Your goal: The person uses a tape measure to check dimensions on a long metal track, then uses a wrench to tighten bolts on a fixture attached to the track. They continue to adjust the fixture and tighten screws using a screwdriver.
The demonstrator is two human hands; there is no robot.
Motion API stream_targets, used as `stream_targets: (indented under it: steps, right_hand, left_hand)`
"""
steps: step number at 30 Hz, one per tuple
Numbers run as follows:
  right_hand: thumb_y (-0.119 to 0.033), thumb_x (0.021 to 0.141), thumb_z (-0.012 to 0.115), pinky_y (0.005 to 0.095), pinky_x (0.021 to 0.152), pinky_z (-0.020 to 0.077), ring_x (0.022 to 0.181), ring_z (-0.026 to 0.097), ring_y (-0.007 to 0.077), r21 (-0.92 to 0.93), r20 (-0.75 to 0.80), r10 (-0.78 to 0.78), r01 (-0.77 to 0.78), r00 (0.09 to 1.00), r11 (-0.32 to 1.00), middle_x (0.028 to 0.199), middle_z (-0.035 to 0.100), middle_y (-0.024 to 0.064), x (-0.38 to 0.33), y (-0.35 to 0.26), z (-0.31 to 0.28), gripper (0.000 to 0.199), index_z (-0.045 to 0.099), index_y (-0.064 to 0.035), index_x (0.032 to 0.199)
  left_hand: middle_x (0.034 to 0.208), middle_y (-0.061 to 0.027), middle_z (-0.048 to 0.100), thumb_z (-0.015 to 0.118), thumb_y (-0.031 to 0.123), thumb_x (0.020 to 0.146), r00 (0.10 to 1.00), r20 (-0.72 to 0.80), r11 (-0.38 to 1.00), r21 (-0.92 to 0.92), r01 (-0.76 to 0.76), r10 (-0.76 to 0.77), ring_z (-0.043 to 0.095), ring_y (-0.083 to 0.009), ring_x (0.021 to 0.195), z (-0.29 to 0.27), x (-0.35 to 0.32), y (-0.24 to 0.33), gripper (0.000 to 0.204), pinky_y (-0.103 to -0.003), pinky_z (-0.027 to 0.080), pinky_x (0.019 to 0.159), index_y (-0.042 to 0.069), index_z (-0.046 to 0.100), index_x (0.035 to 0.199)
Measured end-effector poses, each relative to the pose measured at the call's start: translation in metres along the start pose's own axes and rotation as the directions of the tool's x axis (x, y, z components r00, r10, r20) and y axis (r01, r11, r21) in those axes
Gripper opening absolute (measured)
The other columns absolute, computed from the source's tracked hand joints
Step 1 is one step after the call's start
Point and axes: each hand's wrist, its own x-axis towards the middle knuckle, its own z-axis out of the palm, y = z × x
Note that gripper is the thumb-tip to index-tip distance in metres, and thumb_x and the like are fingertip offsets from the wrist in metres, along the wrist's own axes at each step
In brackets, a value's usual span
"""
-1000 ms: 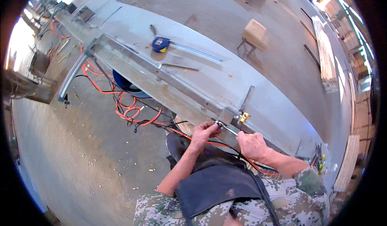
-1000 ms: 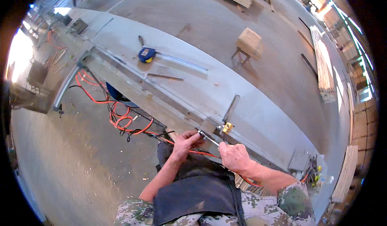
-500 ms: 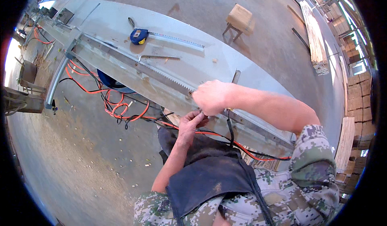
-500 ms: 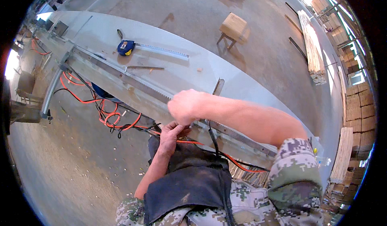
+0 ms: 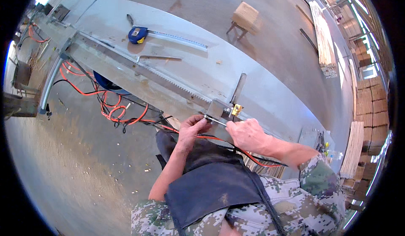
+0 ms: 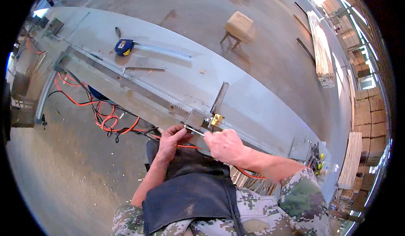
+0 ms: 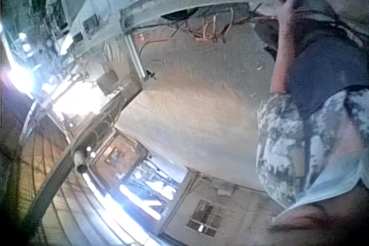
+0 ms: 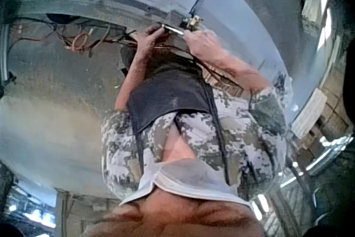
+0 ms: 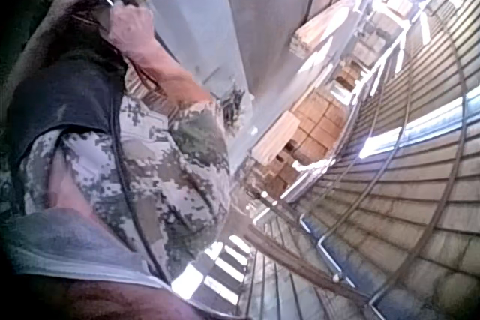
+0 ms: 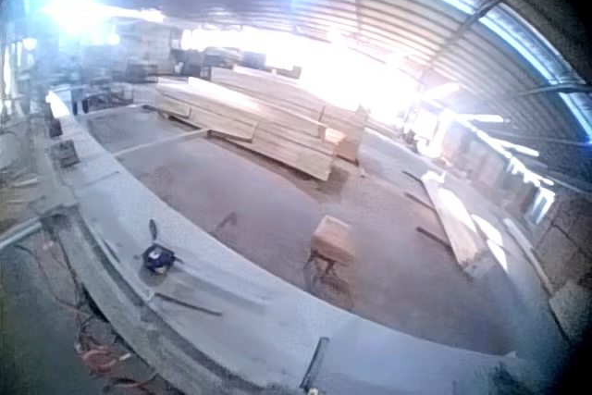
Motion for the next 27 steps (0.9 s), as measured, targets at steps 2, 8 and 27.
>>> stream_targets:
  steps: [2,8,27]
  right_hand:
    - [-0.011,0.085,0.056,0.0466,0.055,0.053,0.063,0.069,0.0358,-0.043,0.059,0.008,-0.006,0.998,0.999,0.067,0.066,0.0184,0.0,-0.004,-0.004,0.011,0.055,-0.0018,0.081]
    - [-0.011,0.081,0.058,0.0468,0.055,0.0533,0.062,0.068,0.0384,0.052,0.038,0.079,-0.081,0.996,0.995,0.068,0.066,0.019,-0.019,0.002,-0.016,0.01,0.057,-0.0009,0.081]
    - [-0.013,0.077,0.067,0.0457,0.075,0.0589,0.091,0.072,0.0374,-0.184,0.599,-0.016,0.157,0.8,0.97,0.091,0.072,0.0251,0.152,-0.045,-0.082,0.02,0.073,0.0032,0.087]
  left_hand:
    - [0.103,-0.0097,0.073,0.068,0.019,0.096,1.0,0.009,1.0,-0.003,0.004,-0.004,0.072,-0.0185,0.09,0.001,0.0,0.001,0.027,-0.034,0.058,0.083,0.0,0.066,0.115]
    - [0.1,-0.0084,0.073,0.069,0.017,0.095,0.998,0.061,0.999,-0.044,0.01,-0.008,0.072,-0.019,0.09,-0.002,0.004,-0.002,0.02,-0.034,0.058,0.083,0.001,0.067,0.108]
    - [0.101,-0.0104,0.074,0.068,0.019,0.096,0.997,0.04,0.997,0.012,0.07,-0.07,0.071,-0.0181,0.092,0.007,-0.001,0.011,0.029,-0.033,0.057,0.086,-0.002,0.067,0.116]
